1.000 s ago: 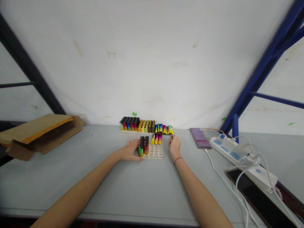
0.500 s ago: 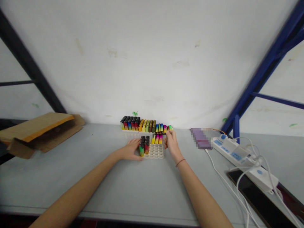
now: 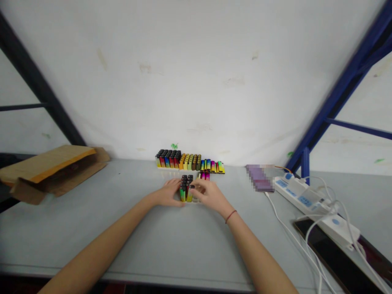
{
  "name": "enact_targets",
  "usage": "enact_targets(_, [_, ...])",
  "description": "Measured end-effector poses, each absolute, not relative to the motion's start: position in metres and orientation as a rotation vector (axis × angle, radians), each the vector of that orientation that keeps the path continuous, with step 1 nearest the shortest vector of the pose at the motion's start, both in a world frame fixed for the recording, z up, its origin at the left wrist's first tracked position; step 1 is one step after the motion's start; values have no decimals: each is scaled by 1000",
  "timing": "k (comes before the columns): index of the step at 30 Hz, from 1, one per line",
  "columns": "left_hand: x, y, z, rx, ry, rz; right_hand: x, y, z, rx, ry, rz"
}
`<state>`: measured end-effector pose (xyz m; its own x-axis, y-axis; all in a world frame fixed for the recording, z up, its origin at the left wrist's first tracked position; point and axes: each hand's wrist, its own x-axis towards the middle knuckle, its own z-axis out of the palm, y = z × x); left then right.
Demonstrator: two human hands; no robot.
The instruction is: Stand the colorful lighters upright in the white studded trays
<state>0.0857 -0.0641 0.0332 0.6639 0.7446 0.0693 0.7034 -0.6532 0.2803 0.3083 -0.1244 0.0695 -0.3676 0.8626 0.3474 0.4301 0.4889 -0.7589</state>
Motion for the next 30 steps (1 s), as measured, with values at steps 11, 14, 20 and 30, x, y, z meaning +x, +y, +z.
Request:
enact_targets(11, [85,-63,32,2656,1192,245,323,-105,55,-1227,-1911,210])
enact_targets(14, [85,-63,32,2659,1204,227,330,-89,38,-1281,-2086,182])
enact_targets(20, [86,-64,34,2647,1207,206,324,-82,27,-1461,-2277,354])
enact_targets(30, [81,-62,40,2605,1144,189,347,-88,40,-1346,-2207,314])
